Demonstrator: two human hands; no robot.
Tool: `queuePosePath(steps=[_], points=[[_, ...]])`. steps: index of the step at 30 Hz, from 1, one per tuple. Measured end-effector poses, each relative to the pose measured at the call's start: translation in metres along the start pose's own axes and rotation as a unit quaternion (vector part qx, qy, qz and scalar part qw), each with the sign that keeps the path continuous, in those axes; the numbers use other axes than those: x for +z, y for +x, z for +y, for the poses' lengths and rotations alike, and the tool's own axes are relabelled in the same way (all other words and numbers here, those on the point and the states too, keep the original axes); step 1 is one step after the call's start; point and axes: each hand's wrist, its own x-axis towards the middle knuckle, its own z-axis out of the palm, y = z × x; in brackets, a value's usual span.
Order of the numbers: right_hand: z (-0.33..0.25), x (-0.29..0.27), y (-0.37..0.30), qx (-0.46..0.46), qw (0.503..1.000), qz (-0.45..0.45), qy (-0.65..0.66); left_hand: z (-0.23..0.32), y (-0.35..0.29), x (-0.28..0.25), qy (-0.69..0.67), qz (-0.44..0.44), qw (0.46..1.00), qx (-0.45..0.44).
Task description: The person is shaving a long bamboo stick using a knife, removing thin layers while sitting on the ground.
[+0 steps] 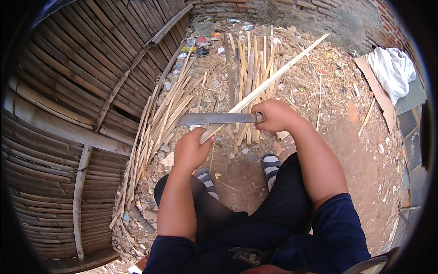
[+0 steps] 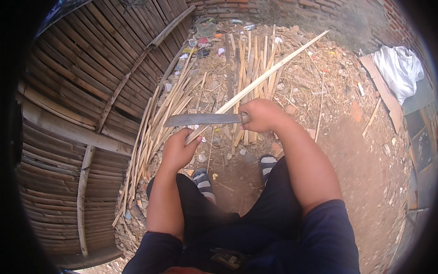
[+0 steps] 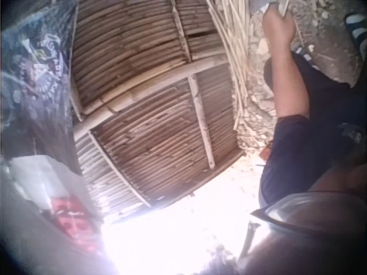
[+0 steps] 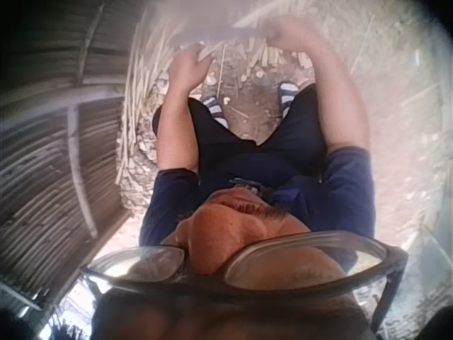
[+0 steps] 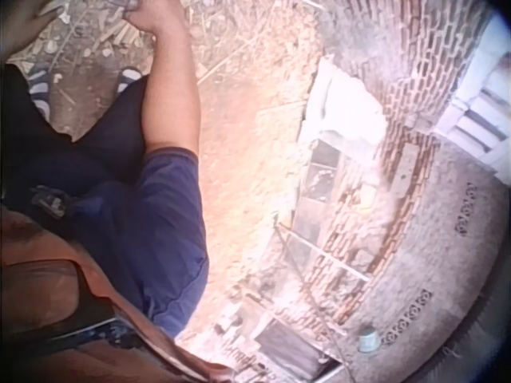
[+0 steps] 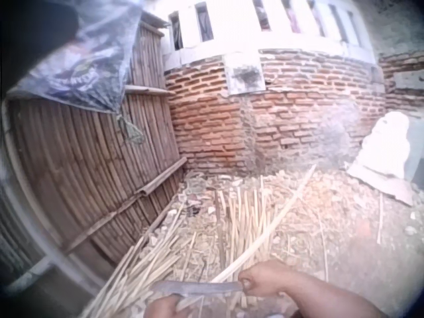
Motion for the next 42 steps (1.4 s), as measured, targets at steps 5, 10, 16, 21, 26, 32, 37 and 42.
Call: queuePosePath(steps=[5, 10, 16, 21, 26, 32, 37, 42], points=[[0.028, -0.002, 0.005, 0.055, 0.997, 0.034, 0.050, 0.005, 0.001, -0.004, 0.022, -0.015, 1.000, -0.014], [0.045, -0.018, -0.006, 0.175, 0.975, 0.092, 0.107, 0.008, 0.001, -0.005, 0.023, -0.005, 1.000, -0.017], [0.030, -0.008, -0.010, 0.037, 0.994, 0.094, 0.039, 0.004, 0.001, 0.000, 0.014, 0.014, 1.000, 0.007], [0.016, -0.010, -0.005, 0.019, 0.999, 0.008, 0.049, 0.003, -0.001, -0.002, 0.017, 0.021, 1.000, 0.013], [0.054, -0.024, -0.007, 0.164, 0.978, 0.112, 0.068, 0.003, 0.001, -0.001, 0.021, 0.030, 0.999, 0.014], [0.055, -0.023, -0.016, 0.209, 0.959, 0.162, 0.101, 0.004, 0.001, -0.001, 0.036, 0.062, 0.996, 0.051], [0.014, -0.017, -0.010, 0.070, 0.996, 0.052, 0.013, 0.001, 0.001, -0.001, 0.044, 0.071, 0.996, 0.038], [0.011, -0.015, -0.003, 0.049, 0.998, 0.006, 0.040, -0.002, -0.001, -0.004, 0.033, 0.063, 0.997, 0.013]])
